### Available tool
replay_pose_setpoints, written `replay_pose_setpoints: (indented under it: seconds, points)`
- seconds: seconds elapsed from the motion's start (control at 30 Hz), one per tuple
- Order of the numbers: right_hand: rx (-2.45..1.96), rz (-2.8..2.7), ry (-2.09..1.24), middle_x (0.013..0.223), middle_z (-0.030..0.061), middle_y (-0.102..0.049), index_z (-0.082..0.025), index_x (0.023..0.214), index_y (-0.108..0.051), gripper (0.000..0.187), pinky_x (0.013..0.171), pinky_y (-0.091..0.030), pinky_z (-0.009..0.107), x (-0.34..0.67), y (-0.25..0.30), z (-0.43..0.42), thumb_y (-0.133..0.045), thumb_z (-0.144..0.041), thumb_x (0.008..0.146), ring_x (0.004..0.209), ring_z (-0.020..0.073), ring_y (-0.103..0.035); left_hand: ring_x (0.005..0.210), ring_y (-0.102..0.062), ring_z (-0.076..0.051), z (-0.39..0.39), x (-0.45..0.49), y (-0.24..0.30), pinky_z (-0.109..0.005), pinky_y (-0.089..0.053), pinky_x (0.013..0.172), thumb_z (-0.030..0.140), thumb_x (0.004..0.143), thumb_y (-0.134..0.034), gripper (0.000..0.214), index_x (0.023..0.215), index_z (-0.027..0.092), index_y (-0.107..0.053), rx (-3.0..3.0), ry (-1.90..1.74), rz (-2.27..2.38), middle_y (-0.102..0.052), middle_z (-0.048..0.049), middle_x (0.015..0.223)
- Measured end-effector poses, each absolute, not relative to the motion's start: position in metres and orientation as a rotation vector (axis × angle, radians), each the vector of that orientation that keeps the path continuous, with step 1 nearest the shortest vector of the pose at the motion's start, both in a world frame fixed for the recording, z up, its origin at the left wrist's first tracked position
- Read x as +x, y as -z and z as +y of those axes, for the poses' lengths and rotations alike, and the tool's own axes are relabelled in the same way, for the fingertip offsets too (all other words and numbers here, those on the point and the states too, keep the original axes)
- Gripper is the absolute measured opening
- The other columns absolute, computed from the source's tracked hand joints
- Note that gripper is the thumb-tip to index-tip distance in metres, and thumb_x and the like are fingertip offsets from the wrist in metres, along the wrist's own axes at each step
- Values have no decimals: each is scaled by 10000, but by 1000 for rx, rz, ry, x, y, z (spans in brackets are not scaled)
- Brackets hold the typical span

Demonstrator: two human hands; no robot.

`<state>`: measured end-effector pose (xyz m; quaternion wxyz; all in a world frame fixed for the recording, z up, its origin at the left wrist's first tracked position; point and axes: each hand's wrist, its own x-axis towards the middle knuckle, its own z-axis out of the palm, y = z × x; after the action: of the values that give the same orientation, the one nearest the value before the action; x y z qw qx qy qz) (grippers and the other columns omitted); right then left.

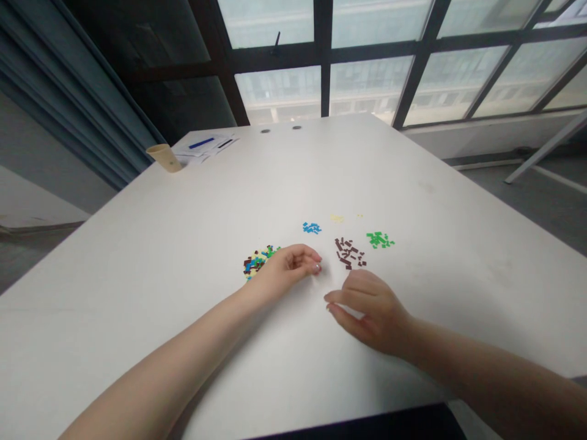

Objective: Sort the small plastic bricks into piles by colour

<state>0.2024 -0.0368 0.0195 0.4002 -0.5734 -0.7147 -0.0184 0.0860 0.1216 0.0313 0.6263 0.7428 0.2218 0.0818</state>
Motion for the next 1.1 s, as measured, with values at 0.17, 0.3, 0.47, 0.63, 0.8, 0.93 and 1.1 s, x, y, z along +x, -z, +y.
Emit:
replay_pose_setpoints:
  seconds: [0.17, 0.3, 0.47, 0.63, 0.8, 0.93, 1.1]
  points:
    - [-1442, -1727, 34, 680, 31, -553, -162, 842, -625, 112, 634, -391, 278, 220, -28, -33, -541, -161, 767, 663, 136, -480, 600, -503, -64, 100, 85, -28, -182, -331, 561, 317, 692, -673, 227, 770, 151, -539, 1217, 2, 471, -597, 9, 659]
    - [-1494, -1745, -2, 683, 32, -554, -165, 819, -643, 108, 639, -402, 283, 221, -27, -31, -560, -218, 774, 670, 137, -483, 583, -481, -50, 96, 84, -23, -170, -328, 556, 346, 658, -709, 286, 707, 136, -522, 1027, 27, 493, -582, 7, 662]
    - [-1532, -1739, -24, 654, 26, -549, -174, 785, -666, 129, 639, -399, 272, 218, -25, -30, -559, -246, 794, 655, 128, -485, 577, -486, -53, 96, 84, -19, -167, -336, 558, 345, 598, -754, 327, 693, 138, -519, 964, 16, 518, -577, 12, 641]
    - [-1531, -1738, -15, 626, 22, -550, -173, 744, -665, 140, 630, -386, 265, 218, -22, -30, -567, -258, 795, 644, 127, -476, 507, -444, -36, 94, 85, -12, -162, -303, 512, 343, 574, -766, 343, 686, 135, -516, 988, 32, 535, -535, 40, 575]
    - [-1552, -1745, -27, 611, 21, -563, -173, 714, -656, 140, 624, -365, 264, 219, -20, -30, -543, -205, 791, 637, 130, -471, 521, -464, -55, 97, 86, -12, -177, -324, 530, 386, 641, -699, 317, 707, 147, -502, 1210, 42, 482, -583, 15, 609]
    - [-1709, -1819, -116, 655, 16, -586, -182, 730, -662, 127, 657, -339, 269, 223, -18, -30, -544, -191, 775, 670, 128, -498, 684, -561, -127, 116, 81, -30, -239, -394, 646, 309, 726, -600, 168, 788, 170, -530, 1819, -77, 528, -630, -23, 735]
    - [-1923, -2090, -260, 659, 4, -584, -196, 705, -662, 175, 632, -257, 277, 222, -15, -29, -527, -205, 815, 670, 119, -492, 672, -565, -182, 140, 71, -45, -281, -380, 613, 245, 767, -515, 90, 793, 174, -564, 2621, -89, 903, -629, -50, 748]
